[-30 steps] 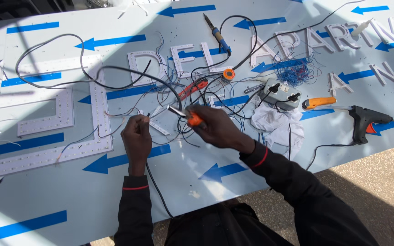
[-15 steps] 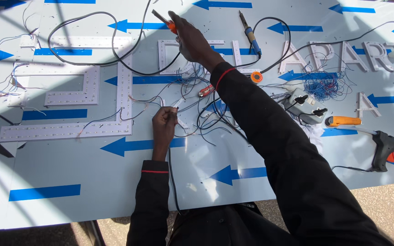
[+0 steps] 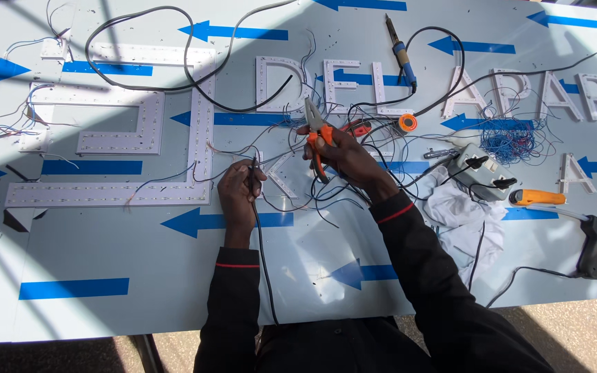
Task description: The person uses orange-handled wire cutters to trim multiple black and blue wires on a light blue workbench. The workspace contains white letter-shaped frames, a soldering iron, and a hot glue gun. The person repeatedly cuts wire ends and discards the small pieces onto the table.
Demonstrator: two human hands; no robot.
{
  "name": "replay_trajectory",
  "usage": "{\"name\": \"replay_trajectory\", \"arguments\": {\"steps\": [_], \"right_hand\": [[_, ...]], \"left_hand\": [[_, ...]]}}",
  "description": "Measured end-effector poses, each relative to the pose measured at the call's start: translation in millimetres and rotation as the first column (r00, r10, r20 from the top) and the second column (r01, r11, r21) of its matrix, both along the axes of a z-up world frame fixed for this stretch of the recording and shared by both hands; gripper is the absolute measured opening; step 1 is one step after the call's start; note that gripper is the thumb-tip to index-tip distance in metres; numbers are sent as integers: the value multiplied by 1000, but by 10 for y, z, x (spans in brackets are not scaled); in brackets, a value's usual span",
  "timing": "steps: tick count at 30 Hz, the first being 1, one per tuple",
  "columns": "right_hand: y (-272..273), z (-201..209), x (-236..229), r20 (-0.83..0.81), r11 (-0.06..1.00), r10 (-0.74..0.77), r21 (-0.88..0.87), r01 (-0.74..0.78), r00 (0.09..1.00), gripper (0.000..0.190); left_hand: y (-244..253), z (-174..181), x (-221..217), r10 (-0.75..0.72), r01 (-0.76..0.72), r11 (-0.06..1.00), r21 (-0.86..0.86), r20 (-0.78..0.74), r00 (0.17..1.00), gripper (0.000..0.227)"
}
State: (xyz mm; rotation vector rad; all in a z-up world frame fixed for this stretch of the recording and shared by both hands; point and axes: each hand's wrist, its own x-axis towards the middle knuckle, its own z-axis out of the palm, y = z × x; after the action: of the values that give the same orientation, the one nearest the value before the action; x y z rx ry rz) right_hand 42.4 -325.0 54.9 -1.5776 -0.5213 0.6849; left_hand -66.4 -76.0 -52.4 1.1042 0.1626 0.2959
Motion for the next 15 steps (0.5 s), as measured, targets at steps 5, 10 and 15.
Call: {"name": "replay_trajectory", "arguments": {"steps": [5,10,15], "right_hand": [[-316,-481,-865,-401,908,-192,273,317,896,56],[-83,-614,-1170,-556,714,-56,558,422,829,47],[-423,-398,-757,-523,425,-31,764,485,852,40]], "left_hand": [[-44,15,-1,-203,203,979,-24,7,979,41],[-389,141,-161,-509,509,860,-10,31,860,24],[116,265,-245,-442,442,897,20,18,897,21]]}}
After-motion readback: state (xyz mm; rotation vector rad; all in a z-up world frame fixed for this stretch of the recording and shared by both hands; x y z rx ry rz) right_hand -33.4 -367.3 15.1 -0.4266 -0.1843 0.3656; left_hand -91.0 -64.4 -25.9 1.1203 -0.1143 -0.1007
